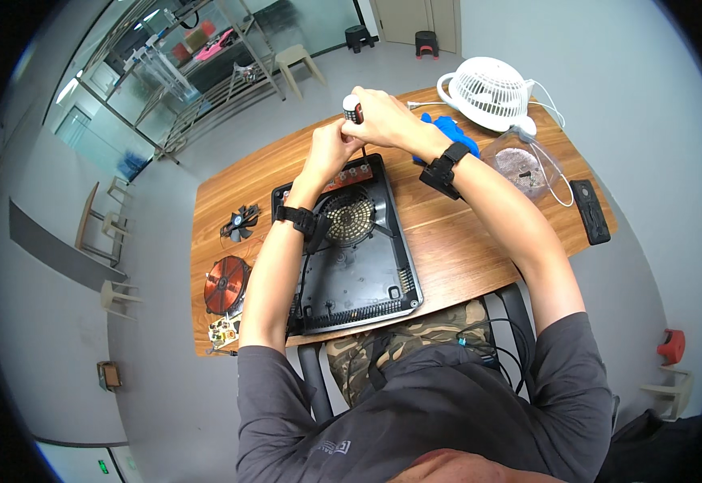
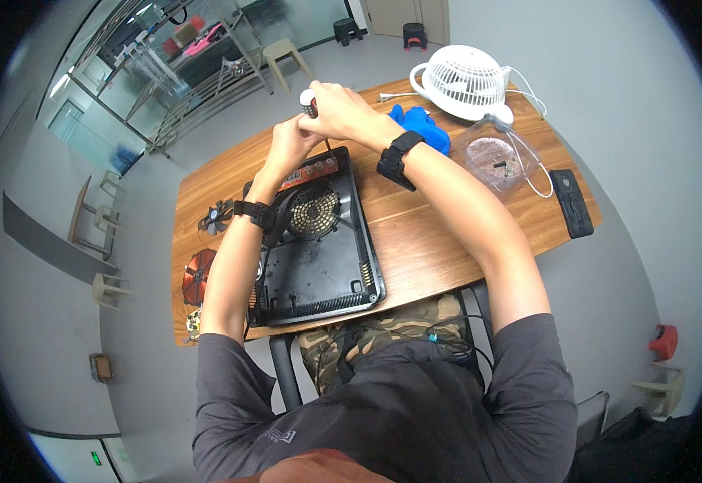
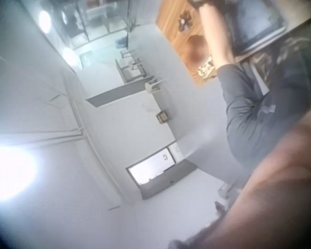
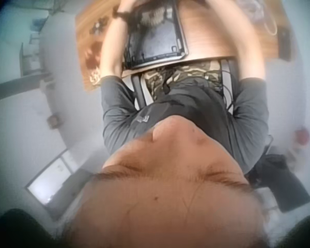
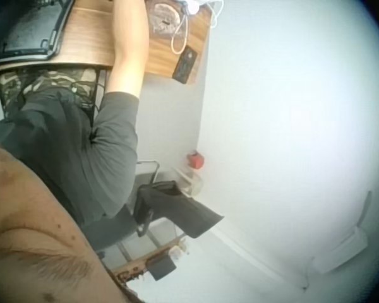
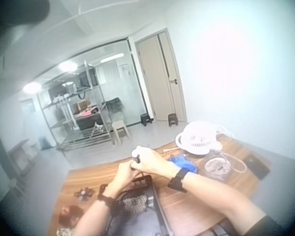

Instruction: The person uses a screwdriver to fasten screws into a black electronic device on a wooden table. They then wipe the device with a blue cloth, flip it over, and place a copper-colored circular component inside before securing it with screws.

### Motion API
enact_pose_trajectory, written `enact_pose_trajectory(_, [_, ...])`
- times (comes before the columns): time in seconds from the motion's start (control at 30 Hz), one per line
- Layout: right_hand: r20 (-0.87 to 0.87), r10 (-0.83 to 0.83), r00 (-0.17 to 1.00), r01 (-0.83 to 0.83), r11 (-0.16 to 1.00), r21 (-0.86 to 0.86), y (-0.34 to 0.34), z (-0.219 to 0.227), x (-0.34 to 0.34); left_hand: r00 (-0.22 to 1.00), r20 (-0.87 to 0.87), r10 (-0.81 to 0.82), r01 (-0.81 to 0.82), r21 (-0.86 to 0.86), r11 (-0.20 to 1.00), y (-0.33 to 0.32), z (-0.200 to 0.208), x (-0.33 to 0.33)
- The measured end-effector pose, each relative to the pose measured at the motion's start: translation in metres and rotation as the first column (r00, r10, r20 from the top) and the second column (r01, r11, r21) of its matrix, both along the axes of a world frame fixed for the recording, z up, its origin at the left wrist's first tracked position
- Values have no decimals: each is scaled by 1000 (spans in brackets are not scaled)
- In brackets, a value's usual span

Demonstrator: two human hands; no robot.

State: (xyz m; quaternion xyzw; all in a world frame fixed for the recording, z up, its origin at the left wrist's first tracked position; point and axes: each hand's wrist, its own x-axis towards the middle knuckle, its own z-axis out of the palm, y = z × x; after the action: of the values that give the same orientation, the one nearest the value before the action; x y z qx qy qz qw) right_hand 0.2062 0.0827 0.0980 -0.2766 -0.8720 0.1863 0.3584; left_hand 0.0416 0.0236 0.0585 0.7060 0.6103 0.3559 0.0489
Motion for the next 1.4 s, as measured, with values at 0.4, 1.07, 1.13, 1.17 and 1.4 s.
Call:
enact_pose_trajectory(0.4, [-27, 42, 999, -42, 999, 3, -1, 2, 2, 1000, -21, -20, 20, -6, 1000, -3, 6, 0])
enact_pose_trajectory(1.07, [27, 93, 995, -93, 996, 12, -1, 1, -7, 997, -64, 52, -56, -68, 996, -3, 9, -6])
enact_pose_trajectory(1.13, [21, 97, 995, -97, 995, 7, -3, 1, -4, 997, -61, 56, -60, -73, 996, -4, 11, -2])
enact_pose_trajectory(1.17, [13, 99, 995, -99, 995, 18, -3, -1, -4, 998, -43, 54, -57, -80, 995, -5, 12, -1])
enact_pose_trajectory(1.4, [-11, 119, 993, -119, 992, 54, 1, -4, -5, 997, -41, 65, -69, -90, 994, -9, 15, 4])
